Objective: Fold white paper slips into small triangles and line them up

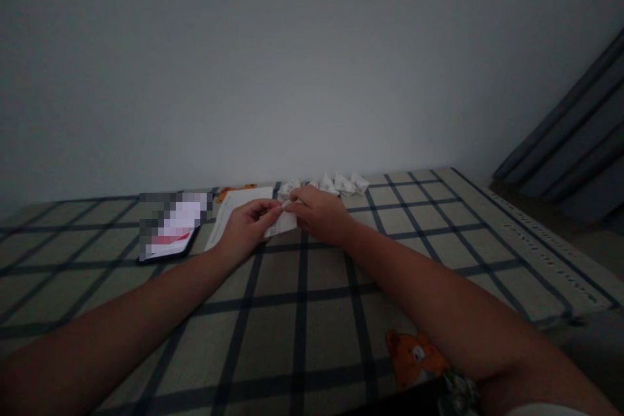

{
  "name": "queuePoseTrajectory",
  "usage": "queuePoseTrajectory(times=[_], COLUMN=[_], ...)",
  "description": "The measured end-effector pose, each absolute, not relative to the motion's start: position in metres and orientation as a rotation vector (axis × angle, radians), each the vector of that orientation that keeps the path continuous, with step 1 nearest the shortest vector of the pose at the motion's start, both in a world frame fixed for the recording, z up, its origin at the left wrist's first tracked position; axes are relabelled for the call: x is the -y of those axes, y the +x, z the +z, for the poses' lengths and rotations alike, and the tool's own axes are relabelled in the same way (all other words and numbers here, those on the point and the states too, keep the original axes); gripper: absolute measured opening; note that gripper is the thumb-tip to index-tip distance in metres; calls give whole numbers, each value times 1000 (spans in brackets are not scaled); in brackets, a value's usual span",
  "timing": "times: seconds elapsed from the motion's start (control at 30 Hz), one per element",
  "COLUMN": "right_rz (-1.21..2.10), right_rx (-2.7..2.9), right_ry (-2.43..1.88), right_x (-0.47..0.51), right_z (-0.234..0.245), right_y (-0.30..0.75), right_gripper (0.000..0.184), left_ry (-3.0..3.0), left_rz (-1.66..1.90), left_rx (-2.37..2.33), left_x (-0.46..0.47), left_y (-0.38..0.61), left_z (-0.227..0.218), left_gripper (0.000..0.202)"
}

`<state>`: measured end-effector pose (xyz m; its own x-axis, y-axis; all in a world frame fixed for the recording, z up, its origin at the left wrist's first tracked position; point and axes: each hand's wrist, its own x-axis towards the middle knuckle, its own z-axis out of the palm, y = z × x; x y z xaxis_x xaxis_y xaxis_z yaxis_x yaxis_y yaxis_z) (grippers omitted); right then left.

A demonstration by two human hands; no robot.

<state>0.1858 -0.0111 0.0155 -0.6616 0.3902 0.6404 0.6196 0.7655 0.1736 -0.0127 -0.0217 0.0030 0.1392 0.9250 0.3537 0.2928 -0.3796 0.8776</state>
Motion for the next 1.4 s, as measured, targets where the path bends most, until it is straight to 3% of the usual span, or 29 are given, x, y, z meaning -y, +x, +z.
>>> queuePoseTrajectory(times=[0.5,0.77,1.17,1.4], right_rz=[-542,-549,231,178], right_rx=[2296,2275,2036,2201], right_ry=[-694,-686,-827,-819], right_x=[12,13,10,12], right_z=[15,14,13,14], right_y=[187,188,187,183], right_gripper=[26,25,29,28], left_ry=[1758,1680,1722,1886], left_rz=[1316,1097,1311,1285], left_rx=[-1047,-1029,-923,-989], left_x=[25,22,28,34], left_y=[-11,-11,-7,-9], left_z=[8,5,7,6], left_gripper=[25,36,43,44])
